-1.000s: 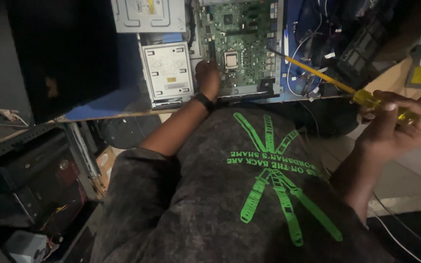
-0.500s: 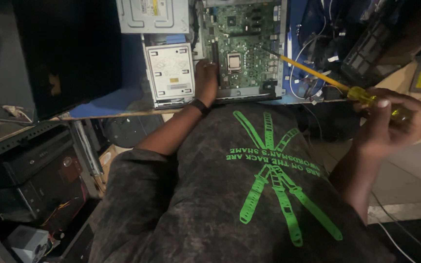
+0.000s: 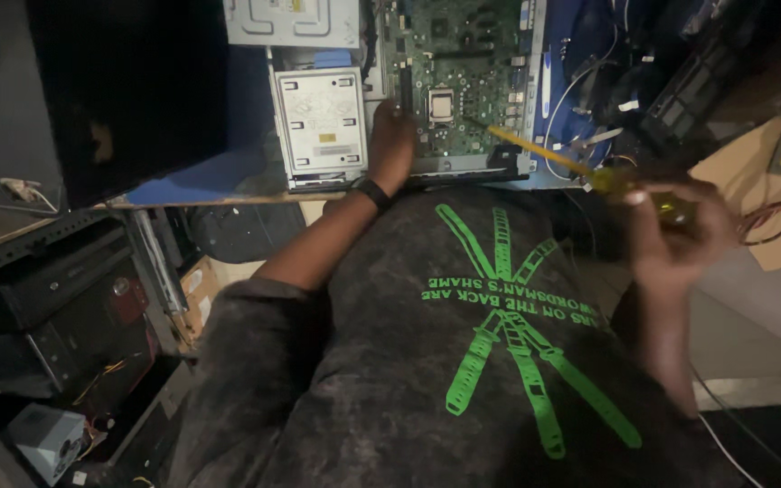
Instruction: The person uses a yellow screwdriver to remove screws from a motherboard inside an open computer case. The person then removes the motherboard from the case and places it on the workbench.
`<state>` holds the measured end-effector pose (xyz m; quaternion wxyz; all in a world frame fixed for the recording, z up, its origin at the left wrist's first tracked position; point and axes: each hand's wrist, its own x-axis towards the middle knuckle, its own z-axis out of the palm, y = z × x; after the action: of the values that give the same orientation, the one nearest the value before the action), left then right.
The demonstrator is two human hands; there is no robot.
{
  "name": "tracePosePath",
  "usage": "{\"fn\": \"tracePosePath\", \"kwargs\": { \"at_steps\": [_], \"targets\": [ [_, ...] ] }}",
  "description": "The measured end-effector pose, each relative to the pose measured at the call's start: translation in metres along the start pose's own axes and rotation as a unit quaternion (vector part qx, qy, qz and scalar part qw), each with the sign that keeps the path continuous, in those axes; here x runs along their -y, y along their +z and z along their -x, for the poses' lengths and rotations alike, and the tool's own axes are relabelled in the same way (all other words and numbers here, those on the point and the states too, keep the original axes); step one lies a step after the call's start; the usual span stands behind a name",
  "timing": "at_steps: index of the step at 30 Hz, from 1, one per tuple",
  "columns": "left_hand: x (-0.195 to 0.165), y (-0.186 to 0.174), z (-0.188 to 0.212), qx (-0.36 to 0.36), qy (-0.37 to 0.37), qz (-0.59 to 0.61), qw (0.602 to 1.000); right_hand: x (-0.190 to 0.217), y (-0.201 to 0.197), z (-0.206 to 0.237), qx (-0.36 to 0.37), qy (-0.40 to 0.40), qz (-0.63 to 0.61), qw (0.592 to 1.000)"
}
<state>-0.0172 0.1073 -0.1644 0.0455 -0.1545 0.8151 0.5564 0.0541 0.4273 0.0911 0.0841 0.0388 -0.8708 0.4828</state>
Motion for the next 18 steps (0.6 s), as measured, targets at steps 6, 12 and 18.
{"fn": "tracePosePath", "kwargs": {
  "at_steps": [6,12,18],
  "targets": [
    [-0.004,-0.026,0.002,0.108,-0.01,0.166,0.98,0.011,0.028,-0.005,0.079,-0.07,-0.063,0.992],
    [0.002,-0.048,0.012,0.146,-0.026,0.283,0.948,0.055,0.053,-0.018,0.131,-0.076,-0.063,0.986],
    [0.004,-0.054,0.027,0.133,-0.004,0.249,0.959,0.073,0.066,-0.025,0.142,-0.072,-0.028,0.987]
  ]
}}
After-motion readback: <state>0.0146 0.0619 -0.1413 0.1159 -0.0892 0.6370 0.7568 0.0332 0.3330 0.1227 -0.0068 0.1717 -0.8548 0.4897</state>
